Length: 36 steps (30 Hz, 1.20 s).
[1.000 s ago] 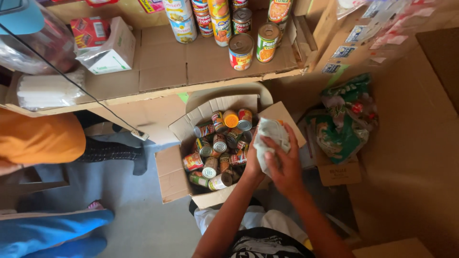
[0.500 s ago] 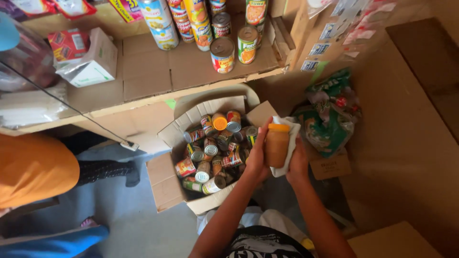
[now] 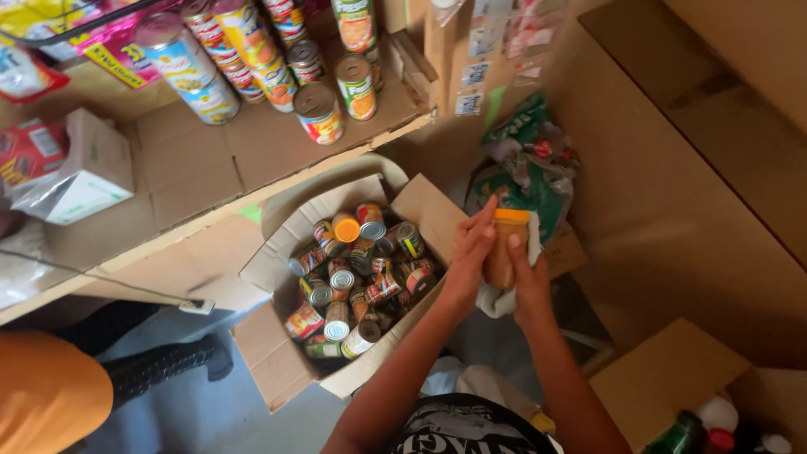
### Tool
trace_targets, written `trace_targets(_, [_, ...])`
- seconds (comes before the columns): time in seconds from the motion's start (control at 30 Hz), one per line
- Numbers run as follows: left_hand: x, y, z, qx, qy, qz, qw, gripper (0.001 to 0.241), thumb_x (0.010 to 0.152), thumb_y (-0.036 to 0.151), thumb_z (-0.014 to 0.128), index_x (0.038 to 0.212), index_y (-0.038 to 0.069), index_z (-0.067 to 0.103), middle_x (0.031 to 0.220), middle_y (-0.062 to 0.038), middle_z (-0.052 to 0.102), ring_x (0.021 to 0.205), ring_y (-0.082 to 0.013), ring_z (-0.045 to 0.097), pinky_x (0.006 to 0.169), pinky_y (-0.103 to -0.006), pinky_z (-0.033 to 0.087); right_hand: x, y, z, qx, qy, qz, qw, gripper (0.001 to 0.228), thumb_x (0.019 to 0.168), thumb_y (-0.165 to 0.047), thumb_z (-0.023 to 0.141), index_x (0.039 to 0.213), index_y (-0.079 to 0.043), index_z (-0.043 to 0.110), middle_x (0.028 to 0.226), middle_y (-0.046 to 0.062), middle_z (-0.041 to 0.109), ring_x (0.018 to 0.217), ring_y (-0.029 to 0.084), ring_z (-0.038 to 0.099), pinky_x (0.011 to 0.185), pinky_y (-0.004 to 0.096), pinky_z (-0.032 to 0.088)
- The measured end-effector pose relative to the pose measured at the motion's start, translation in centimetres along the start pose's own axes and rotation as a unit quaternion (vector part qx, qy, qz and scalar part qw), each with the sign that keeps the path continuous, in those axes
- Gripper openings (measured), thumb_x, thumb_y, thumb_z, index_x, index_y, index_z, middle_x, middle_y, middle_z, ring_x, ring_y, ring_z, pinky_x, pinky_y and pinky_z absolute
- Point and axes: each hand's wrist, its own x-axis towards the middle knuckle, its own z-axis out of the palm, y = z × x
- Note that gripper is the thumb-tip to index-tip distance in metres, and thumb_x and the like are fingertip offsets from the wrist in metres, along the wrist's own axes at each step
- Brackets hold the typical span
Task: Cleaning canned goods and placing them on shelves.
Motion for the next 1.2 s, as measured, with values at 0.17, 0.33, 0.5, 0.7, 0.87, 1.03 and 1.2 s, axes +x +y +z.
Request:
trace_targets(0.17, [-0.2, 0.1, 0.9, 0.183, 0.017, -0.001, 0.983, 0.076, 0.095, 0.03, 0.069, 0.163, 0.017, 0.037, 0.147, -0.013, 0.041, 0.139, -0.0281, 0.04, 0.12, -0.0389, 0.031, -0.1, 1.2, -2.8, 0.107, 0.025, 0.061, 0.992, 0.065, 0.097, -0.048, 0.062, 0.146, -0.008, 0.049, 0.129, 0.009, 0.064, 0.111, 0.021, 0.066, 0.09, 0.037, 0.057])
trace_targets(0.33, [0.3, -1.9, 2.3, 0.02, -0.04, -0.029, 0.999, 0.078, 0.096, 0.029, 0.073, 0.163, 0.017, 0.034, 0.151, -0.01, 0.045, 0.139, -0.0232, 0.045, 0.116, -0.0385, 0.037, -0.3, 0.5, -2.9, 0.092, 0.051, 0.003, 0.994, 0.061, 0.097, -0.046, 0.061, 0.144, -0.007, 0.051, 0.128, 0.009, 0.064, 0.111, 0.021, 0.067, 0.089, 0.037, 0.058])
trace_targets(0.5, [0.2, -0.7, 4.2, -0.091, -0.041, -0.006, 0.995, 0.081, 0.091, 0.023, 0.077, 0.159, 0.015, 0.033, 0.137, -0.009, 0.057, 0.122, -0.0201, 0.059, 0.104, -0.0362, 0.05, -0.4, 0.2, -3.5, 0.04, 0.149, -0.064, 0.986, 0.046, 0.1, -0.025, 0.071, 0.136, 0.002, 0.062, 0.125, 0.008, 0.069, 0.108, 0.018, 0.067, 0.089, 0.036, 0.056])
trace_targets(0.7, [1.3, -5.6, 2.1, -0.209, -0.011, -0.114, 0.971, 0.055, 0.101, 0.028, 0.067, 0.146, 0.001, 0.05, 0.129, -0.013, 0.065, 0.115, -0.0249, 0.066, 0.096, -0.0381, 0.056, -0.5, -3.6, -6.8, 0.001, 0.139, -0.09, 0.986, 0.041, 0.102, -0.018, 0.071, 0.136, 0.002, 0.061, 0.122, 0.01, 0.07, 0.105, 0.022, 0.069, 0.089, 0.039, 0.057])
trace_targets(0.87, [0.8, -4.3, 1.8, -0.265, -0.041, -0.175, 0.947, 0.051, 0.104, 0.036, 0.059, 0.142, 0.003, 0.051, 0.127, -0.014, 0.066, 0.113, -0.0296, 0.066, 0.095, -0.043, 0.055, -0.6, -5.8, -8.2, 0.075, 0.106, -0.087, 0.988, 0.045, 0.105, -0.026, 0.062, 0.142, -0.001, 0.054, 0.127, 0.01, 0.067, 0.111, 0.026, 0.067, 0.092, 0.043, 0.056])
trace_targets(1.03, [0.7, -5.3, 3.2, -0.292, -0.034, -0.191, 0.937, 0.056, 0.108, 0.044, 0.042, 0.152, 0.009, 0.046, 0.139, -0.011, 0.061, 0.126, -0.0253, 0.06, 0.106, -0.0417, 0.048, -2.2, -2.0, -6.0, -0.32, 0.011, -0.128, 0.939, 0.061, 0.102, -0.033, 0.048, 0.156, -0.005, 0.039, 0.143, 0.019, 0.051, 0.123, 0.034, 0.053, 0.099, 0.046, 0.045])
trace_targets(1.2, [2.0, -4.6, 2.7, -0.326, 0.0, -0.183, 0.927, 0.05, 0.108, 0.028, 0.04, 0.157, 0.016, 0.038, 0.145, -0.01, 0.058, 0.127, -0.0262, 0.06, 0.108, -0.0422, 0.049, -7.6, -6.4, -1.7, -0.439, -0.068, -0.332, 0.832, 0.043, 0.112, -0.026, 0.042, 0.144, -0.002, 0.057, 0.15, 0.022, 0.058, 0.142, 0.038, 0.043, 0.117, 0.045, 0.033])
